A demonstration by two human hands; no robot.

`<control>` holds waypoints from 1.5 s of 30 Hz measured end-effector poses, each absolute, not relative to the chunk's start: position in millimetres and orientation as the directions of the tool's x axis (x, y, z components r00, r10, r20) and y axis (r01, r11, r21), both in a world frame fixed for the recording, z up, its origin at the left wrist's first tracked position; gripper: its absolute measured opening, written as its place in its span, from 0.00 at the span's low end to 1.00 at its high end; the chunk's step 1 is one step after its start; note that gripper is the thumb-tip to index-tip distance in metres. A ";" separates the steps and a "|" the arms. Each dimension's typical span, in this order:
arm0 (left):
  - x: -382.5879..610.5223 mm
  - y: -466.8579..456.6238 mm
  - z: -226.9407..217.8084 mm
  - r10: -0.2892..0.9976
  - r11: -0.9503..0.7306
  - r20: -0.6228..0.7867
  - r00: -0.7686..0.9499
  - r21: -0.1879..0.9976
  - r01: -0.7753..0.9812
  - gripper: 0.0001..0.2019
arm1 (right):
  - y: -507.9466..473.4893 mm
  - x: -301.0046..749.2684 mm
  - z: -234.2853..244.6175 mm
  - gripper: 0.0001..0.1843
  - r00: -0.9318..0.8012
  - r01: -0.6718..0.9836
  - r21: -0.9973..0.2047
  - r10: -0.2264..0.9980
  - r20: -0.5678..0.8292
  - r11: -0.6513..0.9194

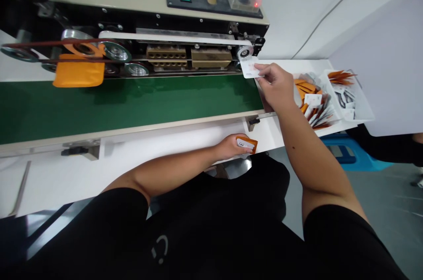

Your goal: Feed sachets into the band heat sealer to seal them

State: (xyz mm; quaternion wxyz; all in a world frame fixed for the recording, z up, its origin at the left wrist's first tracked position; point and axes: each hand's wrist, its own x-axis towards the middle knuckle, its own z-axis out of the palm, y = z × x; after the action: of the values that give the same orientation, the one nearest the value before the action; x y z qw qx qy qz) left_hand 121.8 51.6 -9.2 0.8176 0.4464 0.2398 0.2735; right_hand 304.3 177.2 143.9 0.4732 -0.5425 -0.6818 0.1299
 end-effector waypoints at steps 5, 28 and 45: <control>121.4 51.4 -10.5 0.667 0.474 -0.153 0.729 0.843 -0.256 0.28 | 177.9 294.8 147.8 0.11 -0.072 0.613 -0.665 0.869 0.490 0.426; 117.5 53.4 5.4 0.711 0.630 -0.271 0.649 0.656 -0.416 0.32 | -28.0 284.9 27.2 0.19 0.399 0.314 -0.944 0.916 0.036 -0.099; 116.9 54.2 8.4 0.711 0.603 -0.225 0.666 0.682 -0.413 0.31 | -12.7 253.2 35.8 0.20 0.616 -0.244 -0.964 0.785 -0.070 0.106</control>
State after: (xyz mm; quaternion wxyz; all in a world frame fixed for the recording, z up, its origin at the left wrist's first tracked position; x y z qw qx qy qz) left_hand 116.9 54.2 8.4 0.8610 0.3029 0.2458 0.3264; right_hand 253.2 -12.7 35.8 0.7032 -0.5597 -0.2416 0.3658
